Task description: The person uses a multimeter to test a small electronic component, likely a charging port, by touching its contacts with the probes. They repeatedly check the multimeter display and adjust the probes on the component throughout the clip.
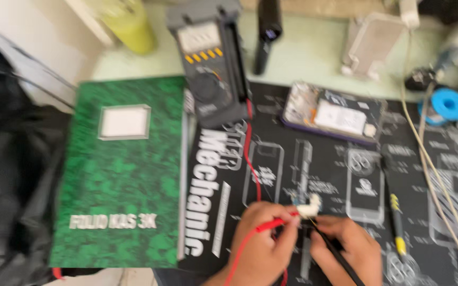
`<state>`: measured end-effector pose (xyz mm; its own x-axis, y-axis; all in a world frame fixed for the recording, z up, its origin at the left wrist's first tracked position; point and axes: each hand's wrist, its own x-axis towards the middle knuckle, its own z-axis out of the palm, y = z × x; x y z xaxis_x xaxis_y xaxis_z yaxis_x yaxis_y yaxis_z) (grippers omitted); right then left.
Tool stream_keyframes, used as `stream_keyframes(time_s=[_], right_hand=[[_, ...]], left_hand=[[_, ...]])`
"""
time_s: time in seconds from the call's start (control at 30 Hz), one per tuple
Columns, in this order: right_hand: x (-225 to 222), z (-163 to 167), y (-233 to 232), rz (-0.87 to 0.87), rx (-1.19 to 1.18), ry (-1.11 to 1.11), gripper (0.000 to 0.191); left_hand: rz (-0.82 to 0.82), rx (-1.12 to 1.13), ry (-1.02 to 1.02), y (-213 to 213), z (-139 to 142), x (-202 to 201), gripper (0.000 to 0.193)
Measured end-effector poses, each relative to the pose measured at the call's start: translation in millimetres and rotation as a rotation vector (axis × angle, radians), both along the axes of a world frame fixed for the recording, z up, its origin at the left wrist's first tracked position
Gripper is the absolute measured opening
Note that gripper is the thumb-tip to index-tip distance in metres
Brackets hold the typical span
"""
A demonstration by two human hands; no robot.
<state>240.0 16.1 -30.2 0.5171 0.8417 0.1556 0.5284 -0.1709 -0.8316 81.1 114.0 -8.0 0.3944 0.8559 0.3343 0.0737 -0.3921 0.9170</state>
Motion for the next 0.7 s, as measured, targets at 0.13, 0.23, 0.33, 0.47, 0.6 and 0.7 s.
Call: stream_keyframes(time_s=[0.13,0.23,0.33,0.47,0.6,0.7], right_hand=[[1,10,-7,0.039,-0.011,-0.113,0.022],[-1,17,-10,0.063,0.006,-0.128,0.022],[-3,21,-7,0.057,-0.003,-0.105,0.022],[-6,24,-6,0.039,-0.019,-0.095,0.022],[-6,23,-8,0.038,-0.017,-0.095,0.021],[-6,23,-8,0.028,-0.022,-0.073,0.021]], left_hand=[[0.015,0.009,0.026,-6,3,3,0.019],[0.019,-0.063,0.036,-9,7,4,0.018],[0.009,-0.097,0.079,-9,12,4,0.018],[0.003,-0.107,0.085,-9,14,3,0.018],[0.009,-0.069,0.067,-10,13,3,0.019],[0.006,-0.065,0.056,-10,12,2,0.019]])
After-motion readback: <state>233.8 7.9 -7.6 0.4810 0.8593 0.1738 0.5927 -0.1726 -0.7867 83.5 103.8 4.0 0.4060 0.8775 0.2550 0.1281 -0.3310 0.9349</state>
